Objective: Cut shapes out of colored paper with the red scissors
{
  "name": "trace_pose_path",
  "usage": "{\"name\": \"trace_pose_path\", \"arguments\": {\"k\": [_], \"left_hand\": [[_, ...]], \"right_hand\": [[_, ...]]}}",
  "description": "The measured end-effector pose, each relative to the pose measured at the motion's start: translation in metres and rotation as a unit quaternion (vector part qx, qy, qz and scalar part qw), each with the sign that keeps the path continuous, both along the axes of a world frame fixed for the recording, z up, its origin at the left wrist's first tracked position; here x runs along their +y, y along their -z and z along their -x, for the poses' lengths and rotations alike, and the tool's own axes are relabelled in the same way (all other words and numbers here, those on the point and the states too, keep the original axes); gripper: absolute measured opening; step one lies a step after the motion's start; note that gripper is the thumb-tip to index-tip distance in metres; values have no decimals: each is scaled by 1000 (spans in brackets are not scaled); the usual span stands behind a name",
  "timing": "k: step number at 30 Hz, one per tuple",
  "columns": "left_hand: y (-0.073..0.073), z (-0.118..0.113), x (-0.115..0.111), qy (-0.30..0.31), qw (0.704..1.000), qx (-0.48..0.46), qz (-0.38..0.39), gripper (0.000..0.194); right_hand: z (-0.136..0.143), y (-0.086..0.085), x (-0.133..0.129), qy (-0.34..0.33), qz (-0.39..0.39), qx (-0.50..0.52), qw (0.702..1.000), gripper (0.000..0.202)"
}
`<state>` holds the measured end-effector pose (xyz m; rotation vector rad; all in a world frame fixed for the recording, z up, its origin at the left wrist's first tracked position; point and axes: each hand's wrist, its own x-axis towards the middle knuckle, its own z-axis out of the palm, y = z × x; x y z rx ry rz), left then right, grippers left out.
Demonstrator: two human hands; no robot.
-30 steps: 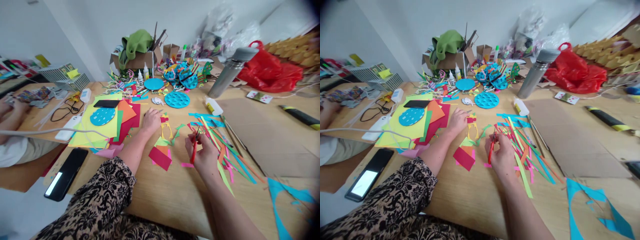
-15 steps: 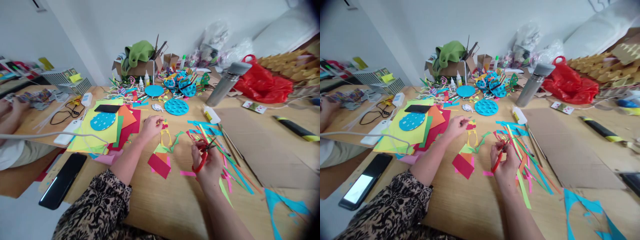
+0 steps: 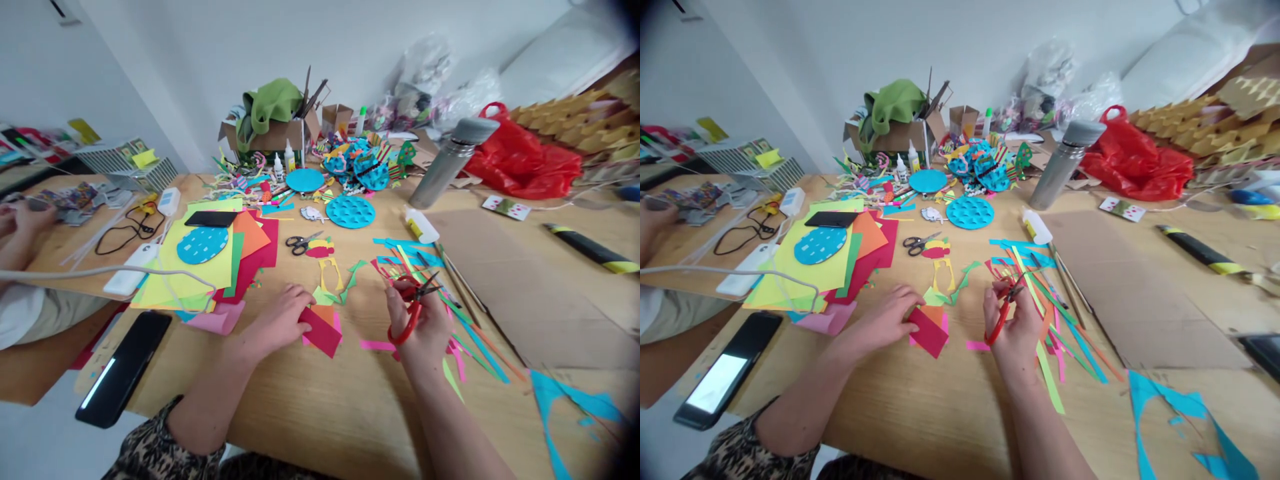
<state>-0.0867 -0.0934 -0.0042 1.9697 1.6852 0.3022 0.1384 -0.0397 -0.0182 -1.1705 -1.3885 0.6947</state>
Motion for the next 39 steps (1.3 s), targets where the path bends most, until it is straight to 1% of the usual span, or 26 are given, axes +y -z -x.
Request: {"name": "trace_pose_path", "arguments": {"k": [4,11,16,19,21,23,25,27,29,30,32,34,36,37,39], "left_hand": [[7,2,1,7,1000,-16,0,31],[12,6,3,7,999,-37,1,15],[9,6,3,-27,996,-77,24,11],[6,8,4,-60,989,-118,64,10],[4,11,4,-78,976,-173,111,7],[1,18,3,-79,950,-253,165,6],[-3,27,2,-57,922,-332,190,12],[-8,37,0,-27,899,-389,199,21],[-14,45,-3,-6,883,-423,204,25],[-16,47,-4,5,878,-430,209,25],[-19,49,-6,36,875,-434,212,25],[-19,46,-6,50,875,-432,214,24],[-17,41,-5,33,876,-436,204,24],[-15,38,-4,12,875,-442,195,25],[-11,32,-3,-35,877,-443,180,27]], "right_hand": [[0,-2,-1,5,6,-8,1000,17],[0,0,-1,8,11,0,1000,18],[0,-3,-1,1,21,-1,1000,19],[0,-4,-1,-10,29,1,1000,20],[0,-4,-1,-10,32,5,999,21],[1,-4,-2,-5,34,10,999,21],[1,-6,-3,-6,42,17,999,21],[-1,-8,-4,-16,58,20,998,22],[-3,-10,-5,-61,78,14,995,25],[-4,-12,-5,-103,88,13,991,27],[-7,-14,-6,-217,108,22,970,34],[-9,-17,-7,-327,116,32,937,41],[-8,-20,-9,-405,111,18,907,44],[-7,-21,-11,-430,105,3,897,45],[-3,-22,-14,-448,105,-25,887,45]]}}
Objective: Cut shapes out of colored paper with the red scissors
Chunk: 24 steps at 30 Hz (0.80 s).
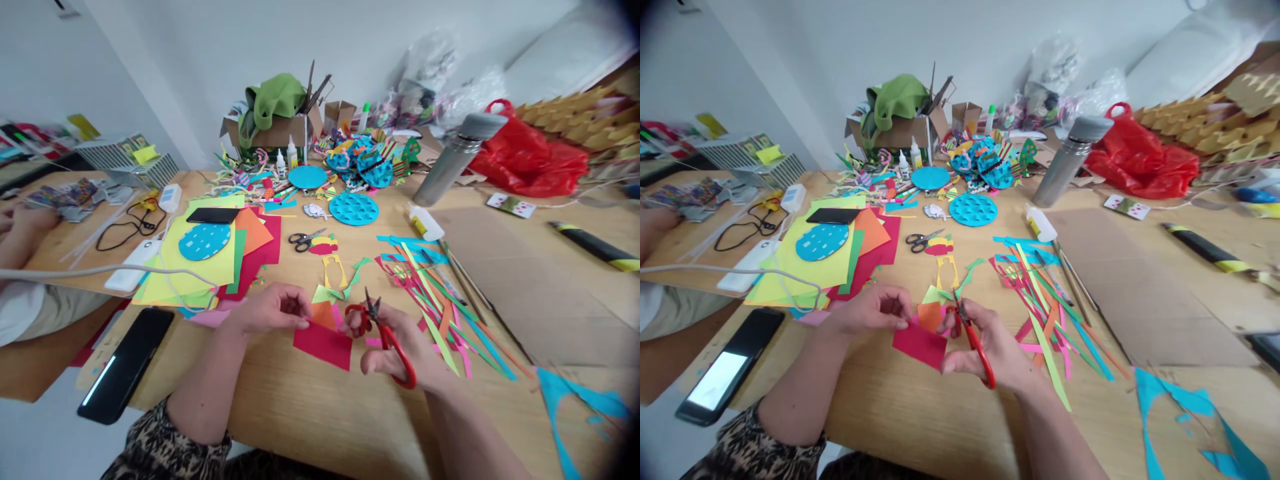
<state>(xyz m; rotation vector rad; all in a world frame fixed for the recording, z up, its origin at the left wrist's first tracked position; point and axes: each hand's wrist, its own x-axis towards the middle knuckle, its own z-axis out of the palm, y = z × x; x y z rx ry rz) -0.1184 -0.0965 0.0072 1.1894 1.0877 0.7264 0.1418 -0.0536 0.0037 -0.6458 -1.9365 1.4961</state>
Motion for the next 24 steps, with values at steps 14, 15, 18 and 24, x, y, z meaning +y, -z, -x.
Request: {"name": "trace_pose_path", "arguments": {"k": [14,15,18,24], "left_hand": [[18,-22,6,-117,928,345,-76,19],[19,-23,6,-112,915,378,-86,19],[23,-29,5,-98,903,406,-105,17],[27,-32,5,-86,894,427,-108,13]], "right_hand": [[-6,-3,17,139,50,-85,985,20],[-7,-2,18,145,53,-88,984,20],[-12,2,22,152,79,-80,982,20],[-23,10,29,233,81,-54,968,20]]}}
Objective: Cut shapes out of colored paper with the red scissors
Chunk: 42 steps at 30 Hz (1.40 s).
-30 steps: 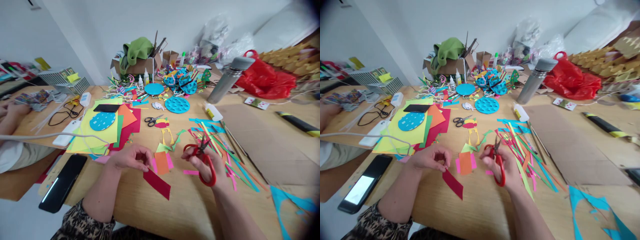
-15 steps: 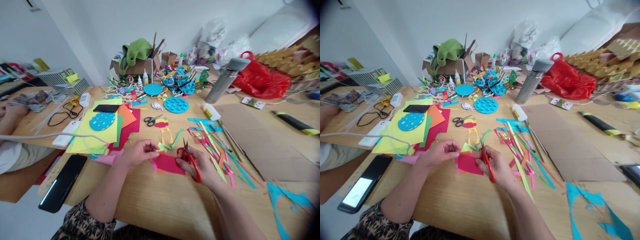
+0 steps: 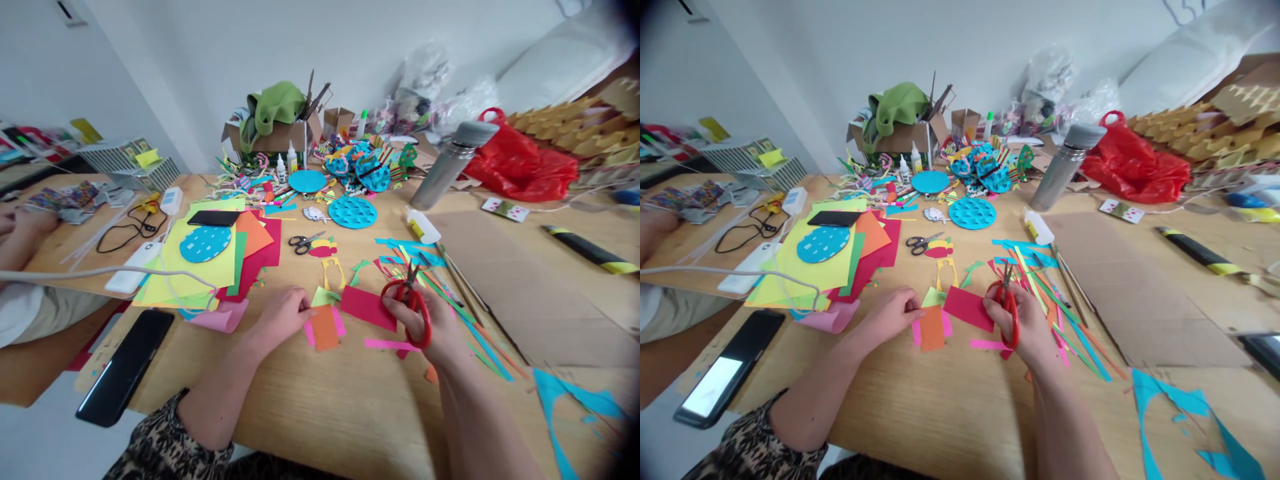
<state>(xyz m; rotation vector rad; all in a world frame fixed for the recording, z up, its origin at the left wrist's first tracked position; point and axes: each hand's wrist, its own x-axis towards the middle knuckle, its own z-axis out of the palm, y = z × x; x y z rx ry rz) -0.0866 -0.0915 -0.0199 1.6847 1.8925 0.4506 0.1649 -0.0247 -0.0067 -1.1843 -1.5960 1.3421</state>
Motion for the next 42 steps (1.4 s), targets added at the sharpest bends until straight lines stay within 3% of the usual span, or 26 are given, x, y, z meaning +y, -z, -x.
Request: {"name": "trace_pose_path", "arguments": {"k": [9,16,26,32,36,42], "left_hand": [[-1,2,1,-2,1000,-10,16,12],[3,6,1,-10,995,-98,29,15],[2,5,2,2,995,-98,30,15],[1,6,1,11,993,-113,40,22],[0,7,2,-13,992,-127,22,31],[-5,4,2,-17,952,-302,32,42]], "right_hand": [[3,-6,-1,102,-37,38,993,20],[1,1,3,94,-35,35,994,18],[7,0,-5,93,-12,65,993,17],[6,3,-5,52,-18,49,997,17],[10,8,-8,13,-10,38,999,16],[28,9,-18,-51,1,54,997,17]]}}
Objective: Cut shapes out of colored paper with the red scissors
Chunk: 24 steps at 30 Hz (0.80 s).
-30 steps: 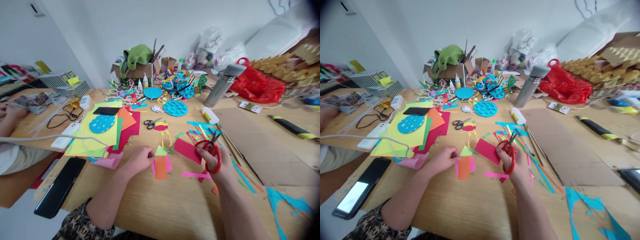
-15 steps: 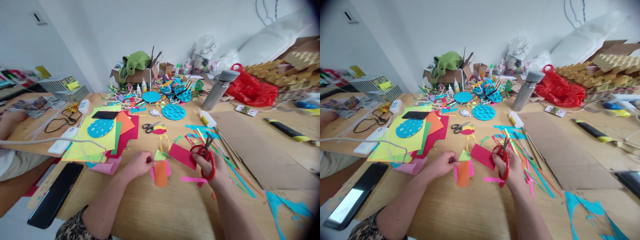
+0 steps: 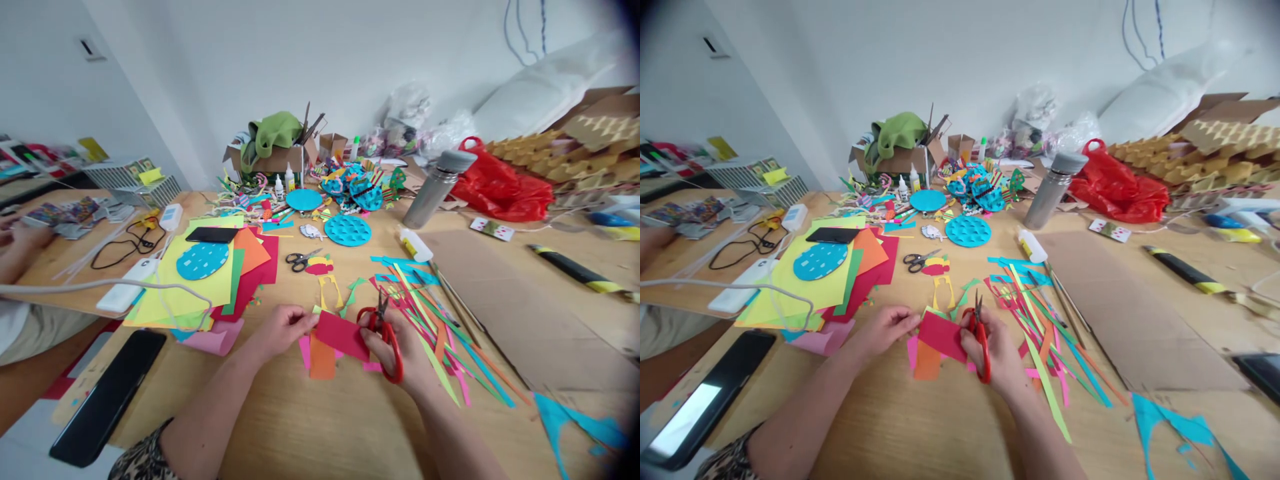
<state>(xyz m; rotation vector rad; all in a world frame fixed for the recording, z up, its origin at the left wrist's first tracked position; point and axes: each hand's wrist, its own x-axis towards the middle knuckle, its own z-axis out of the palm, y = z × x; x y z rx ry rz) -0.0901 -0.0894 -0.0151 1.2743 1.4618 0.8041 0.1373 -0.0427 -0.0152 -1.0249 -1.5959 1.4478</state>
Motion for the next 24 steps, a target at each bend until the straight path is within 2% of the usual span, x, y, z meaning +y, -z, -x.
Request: {"name": "trace_pose_path", "arguments": {"k": [3,5,9,12,16,19,22,24], "left_hand": [[-1,-6,-3,9,997,-75,25,37],[0,-10,-3,-1,995,-98,35,34],[-2,-12,2,-74,990,-114,32,30],[-12,-8,15,-158,981,-107,18,26],[-29,-5,51,-196,975,-101,-15,17],[-32,-6,88,-216,972,-82,-38,13],[-23,-6,127,-273,960,-31,-56,51],[-14,-5,147,-285,956,20,-72,64]], "right_hand": [[5,-1,-3,-24,6,-15,1000,16],[6,-1,-3,-15,-9,-22,1000,15],[2,3,4,93,-63,-41,993,19],[-4,9,10,175,-81,-41,980,24],[-6,14,11,208,-98,-33,973,28],[-3,10,8,208,-102,-19,973,27],[-1,2,4,209,-93,-29,973,24],[-1,-2,3,198,-92,-38,975,23]]}}
